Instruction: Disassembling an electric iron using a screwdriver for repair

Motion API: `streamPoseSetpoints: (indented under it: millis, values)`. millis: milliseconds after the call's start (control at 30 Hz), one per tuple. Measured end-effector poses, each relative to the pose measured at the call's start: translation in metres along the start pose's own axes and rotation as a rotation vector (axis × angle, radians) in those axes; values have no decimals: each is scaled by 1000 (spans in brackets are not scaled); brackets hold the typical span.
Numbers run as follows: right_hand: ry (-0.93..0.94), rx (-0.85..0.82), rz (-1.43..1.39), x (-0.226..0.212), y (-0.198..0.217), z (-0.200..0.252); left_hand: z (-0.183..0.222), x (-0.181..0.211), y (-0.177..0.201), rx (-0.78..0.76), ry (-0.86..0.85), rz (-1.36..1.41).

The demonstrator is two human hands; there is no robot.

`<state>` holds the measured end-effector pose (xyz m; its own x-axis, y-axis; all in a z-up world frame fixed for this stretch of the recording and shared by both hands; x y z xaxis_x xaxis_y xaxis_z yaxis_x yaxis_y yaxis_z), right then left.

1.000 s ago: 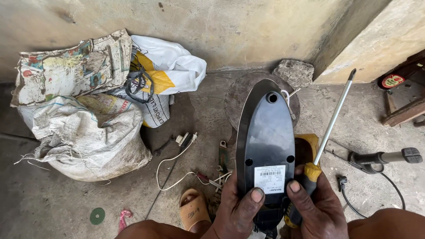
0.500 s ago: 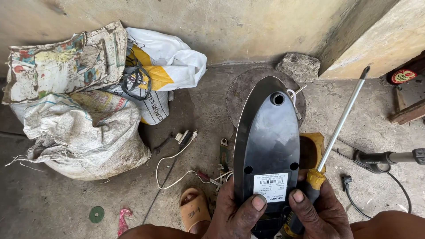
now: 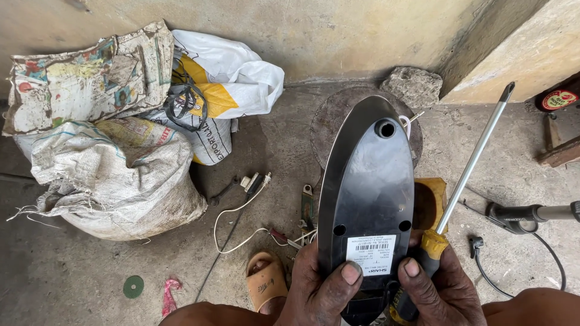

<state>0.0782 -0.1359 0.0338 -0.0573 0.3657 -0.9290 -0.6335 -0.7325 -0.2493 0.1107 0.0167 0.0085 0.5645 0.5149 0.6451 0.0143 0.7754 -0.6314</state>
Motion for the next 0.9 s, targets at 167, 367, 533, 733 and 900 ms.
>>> streamPoseSetpoints:
  millis: [167,367,533,733,900]
  values:
    - [-168,261,-18,-22,-30,16,-6,4,-1,-21,73,-25]
    - [-95,115,14,1,-5,3,-6,7,-3,-79,13,-22]
    - [-24,31,60,17,19,-3,6,34,-17,-112,-108,-74]
    - [78,-4,77,29,35,-6,17,62,-39,-210,-253,-140]
    - [126,-42,73,36,41,-6,18,53,-29,-111,-295,-183]
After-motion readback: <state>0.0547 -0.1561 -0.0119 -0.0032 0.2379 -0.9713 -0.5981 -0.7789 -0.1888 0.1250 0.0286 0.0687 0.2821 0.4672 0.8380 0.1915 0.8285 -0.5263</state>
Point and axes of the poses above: each hand's wrist, its own z-axis away from the middle knuckle, its own y-axis out of the back of the hand, x = y × z, the point moved 10 cm from there along -z, towards the middle knuckle, and after that the axes turned 13 degrees about y, right-handed, at the moved point
